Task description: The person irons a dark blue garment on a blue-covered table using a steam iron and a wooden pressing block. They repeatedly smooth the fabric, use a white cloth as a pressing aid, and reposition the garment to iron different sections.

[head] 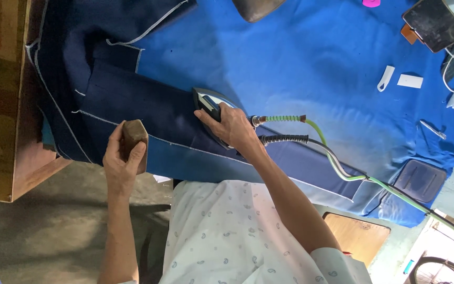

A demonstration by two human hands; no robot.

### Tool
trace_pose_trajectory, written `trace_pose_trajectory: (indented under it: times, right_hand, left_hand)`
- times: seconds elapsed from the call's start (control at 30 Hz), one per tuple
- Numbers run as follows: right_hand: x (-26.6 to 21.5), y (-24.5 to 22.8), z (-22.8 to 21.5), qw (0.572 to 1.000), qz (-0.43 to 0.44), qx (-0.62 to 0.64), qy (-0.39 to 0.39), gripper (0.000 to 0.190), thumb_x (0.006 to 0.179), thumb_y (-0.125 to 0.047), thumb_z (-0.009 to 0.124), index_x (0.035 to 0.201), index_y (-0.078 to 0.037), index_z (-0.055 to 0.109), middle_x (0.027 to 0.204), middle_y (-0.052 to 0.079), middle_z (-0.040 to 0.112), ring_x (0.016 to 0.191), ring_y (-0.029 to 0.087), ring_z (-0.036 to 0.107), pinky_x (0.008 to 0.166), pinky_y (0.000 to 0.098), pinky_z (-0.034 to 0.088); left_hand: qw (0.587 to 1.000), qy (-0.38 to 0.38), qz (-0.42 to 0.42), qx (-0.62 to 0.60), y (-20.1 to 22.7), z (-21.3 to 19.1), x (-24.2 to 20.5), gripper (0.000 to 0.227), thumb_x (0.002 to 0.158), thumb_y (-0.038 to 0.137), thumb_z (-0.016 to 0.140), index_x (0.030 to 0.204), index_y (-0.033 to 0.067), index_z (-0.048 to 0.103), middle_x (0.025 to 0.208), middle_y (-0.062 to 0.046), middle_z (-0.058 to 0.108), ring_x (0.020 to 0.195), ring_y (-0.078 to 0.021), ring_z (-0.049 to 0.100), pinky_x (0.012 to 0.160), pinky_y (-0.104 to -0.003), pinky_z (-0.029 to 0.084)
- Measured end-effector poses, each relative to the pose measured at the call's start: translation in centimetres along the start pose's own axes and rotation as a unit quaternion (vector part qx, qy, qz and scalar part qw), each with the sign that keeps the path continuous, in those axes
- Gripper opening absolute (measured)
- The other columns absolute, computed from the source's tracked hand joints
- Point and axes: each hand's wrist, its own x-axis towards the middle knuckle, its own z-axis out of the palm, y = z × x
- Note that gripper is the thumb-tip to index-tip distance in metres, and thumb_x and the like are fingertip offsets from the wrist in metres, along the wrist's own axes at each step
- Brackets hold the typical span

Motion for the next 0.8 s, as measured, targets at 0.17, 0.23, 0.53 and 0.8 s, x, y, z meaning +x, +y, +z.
trace_pose_trajectory:
  times: [0.17, 0.23, 0.53, 0.8]
  right_hand:
    - [0.34, 0.37, 0.32, 1.0, 0.006, -0.002, -0.001, 0.074, 0.087, -0.078, 0.057, 0.085, -0.005, 0.062, 0.068, 0.018, 0.066, 0.067, 0.033, 0.07, 0.054, 0.0418, 0.053]
    - [0.29, 0.36, 0.36, 1.0, 0.007, -0.001, 0.0, 0.073, 0.087, -0.077, 0.057, 0.086, -0.004, 0.062, 0.069, 0.019, 0.066, 0.068, 0.035, 0.07, 0.054, 0.0431, 0.053]
    - [0.21, 0.18, 0.0, 1.0, 0.012, 0.009, -0.001, 0.072, 0.087, -0.076, 0.058, 0.088, -0.004, 0.064, 0.07, 0.02, 0.067, 0.071, 0.037, 0.071, 0.058, 0.0438, 0.054]
    - [-0.08, -0.27, -0.14, 1.0, 0.021, 0.011, 0.002, 0.071, 0.087, -0.074, 0.06, 0.089, -0.004, 0.064, 0.072, 0.02, 0.068, 0.072, 0.036, 0.072, 0.059, 0.0435, 0.055]
  left_hand:
    - [1.0, 0.005, -0.009, -0.005, 0.12, -0.17, -0.28, 0.062, 0.099, 0.03, 0.072, 0.152, 0.0071, 0.048, 0.123, -0.023, 0.058, 0.113, -0.0378, 0.058, 0.099, -0.056, 0.044]
    - [1.0, 0.007, -0.013, 0.001, 0.17, -0.18, -0.31, 0.063, 0.099, 0.031, 0.072, 0.152, 0.0073, 0.048, 0.124, -0.023, 0.058, 0.114, -0.0394, 0.058, 0.099, -0.055, 0.044]
    - [1.0, 0.001, -0.026, 0.005, -0.74, 0.09, 0.04, 0.065, 0.098, 0.035, 0.073, 0.152, 0.0084, 0.049, 0.125, -0.021, 0.057, 0.115, -0.0374, 0.057, 0.099, -0.055, 0.043]
    - [1.0, -0.004, -0.027, 0.0, -0.72, -0.13, 0.27, 0.065, 0.099, 0.034, 0.072, 0.153, 0.0063, 0.047, 0.127, -0.023, 0.054, 0.117, -0.0403, 0.055, 0.1, -0.058, 0.041]
